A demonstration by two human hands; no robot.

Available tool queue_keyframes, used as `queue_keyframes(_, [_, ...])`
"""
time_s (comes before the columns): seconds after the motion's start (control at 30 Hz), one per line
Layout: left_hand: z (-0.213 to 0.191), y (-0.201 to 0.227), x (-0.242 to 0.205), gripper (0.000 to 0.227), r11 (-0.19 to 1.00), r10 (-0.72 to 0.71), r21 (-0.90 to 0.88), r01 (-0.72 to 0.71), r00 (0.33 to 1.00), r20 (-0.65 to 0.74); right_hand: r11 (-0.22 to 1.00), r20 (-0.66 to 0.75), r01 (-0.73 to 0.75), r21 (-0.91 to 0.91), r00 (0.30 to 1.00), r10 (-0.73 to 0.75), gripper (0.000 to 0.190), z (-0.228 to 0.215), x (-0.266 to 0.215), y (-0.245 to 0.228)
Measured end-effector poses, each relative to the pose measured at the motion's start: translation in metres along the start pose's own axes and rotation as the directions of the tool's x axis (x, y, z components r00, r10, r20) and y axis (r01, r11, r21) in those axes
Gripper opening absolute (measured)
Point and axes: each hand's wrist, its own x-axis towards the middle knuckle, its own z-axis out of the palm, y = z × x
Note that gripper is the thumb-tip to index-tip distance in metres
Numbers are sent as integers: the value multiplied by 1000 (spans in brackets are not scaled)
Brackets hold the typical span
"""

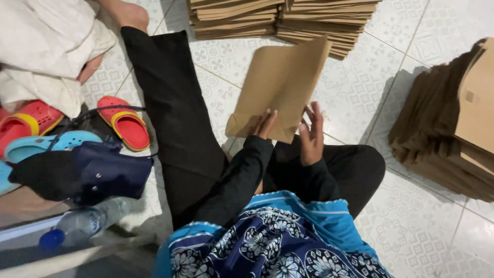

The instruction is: Folding flat brown paper sheets into paper bags while sitting on the floor.

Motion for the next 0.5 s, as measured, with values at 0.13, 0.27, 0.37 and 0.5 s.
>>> queue_keyframes(0.13, [-58,55,-31,52,804,-55,-572,-163,937,-344,841,-269,-450,300,806,527,74,13,-18,36])
queue_keyframes(0.27, [-32,22,-28,67,861,-468,-401,314,798,-379,395,100,-719,572,540,836,85,47,-19,26])
queue_keyframes(0.37, [-111,78,-41,68,669,-440,-712,213,886,-147,390,115,-681,621,571,813,67,43,-23,73])
queue_keyframes(0.5, [-109,-16,21,78,569,-333,-818,-87,885,-326,550,-115,-584,597,616,779,99,12,52,83])
